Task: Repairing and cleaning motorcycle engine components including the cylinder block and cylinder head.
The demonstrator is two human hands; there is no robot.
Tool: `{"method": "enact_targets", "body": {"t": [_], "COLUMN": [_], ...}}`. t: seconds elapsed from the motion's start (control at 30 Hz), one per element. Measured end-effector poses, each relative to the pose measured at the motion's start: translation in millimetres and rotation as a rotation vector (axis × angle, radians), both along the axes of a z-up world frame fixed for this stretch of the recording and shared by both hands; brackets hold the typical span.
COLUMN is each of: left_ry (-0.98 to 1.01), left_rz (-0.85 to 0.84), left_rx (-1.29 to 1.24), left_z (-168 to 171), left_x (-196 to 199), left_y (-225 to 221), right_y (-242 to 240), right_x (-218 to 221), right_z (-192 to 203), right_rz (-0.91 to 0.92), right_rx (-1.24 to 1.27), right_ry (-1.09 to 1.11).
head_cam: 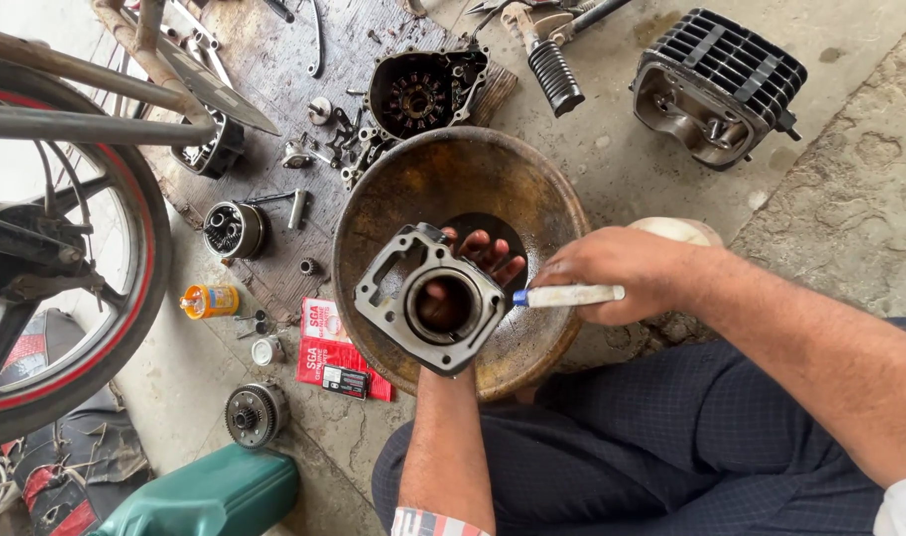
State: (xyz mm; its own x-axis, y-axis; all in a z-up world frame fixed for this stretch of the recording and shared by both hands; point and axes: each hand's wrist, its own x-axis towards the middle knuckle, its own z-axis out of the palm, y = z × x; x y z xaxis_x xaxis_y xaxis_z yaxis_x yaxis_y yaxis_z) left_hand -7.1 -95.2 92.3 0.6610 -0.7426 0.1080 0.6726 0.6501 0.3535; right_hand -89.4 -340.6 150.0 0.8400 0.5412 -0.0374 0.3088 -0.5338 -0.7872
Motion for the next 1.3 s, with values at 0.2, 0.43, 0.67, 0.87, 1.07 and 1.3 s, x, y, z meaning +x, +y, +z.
{"method": "enact_targets", "body": {"t": [0.2, 0.43, 0.67, 0.87, 1.07, 1.3], "left_ry": [0.045, 0.058, 0.161, 0.134, 0.13, 0.055], "left_rz": [0.053, 0.16, 0.225, 0.194, 0.218, 0.281], "left_rx": [0.021, 0.106, 0.16, 0.17, 0.237, 0.416], "left_z": [-44, -57, -29, -3, 27, 25], "left_x": [14, 13, 1, 1, -6, -13], "left_y": [17, 14, 5, 2, 1, 3], "right_y": [7, 1, 15, 15, 21, 18], "right_x": [0, -1, -3, -1, 4, -1], "right_z": [6, 1, -13, 17, 18, 15], "right_rz": [-0.128, -0.115, -0.195, -0.154, -0.223, -0.137], "right_rx": [-0.08, 0.061, -0.077, 0.007, -0.168, 0.016], "right_ry": [-0.01, -0.163, -0.093, -0.183, 0.001, -0.253]}}
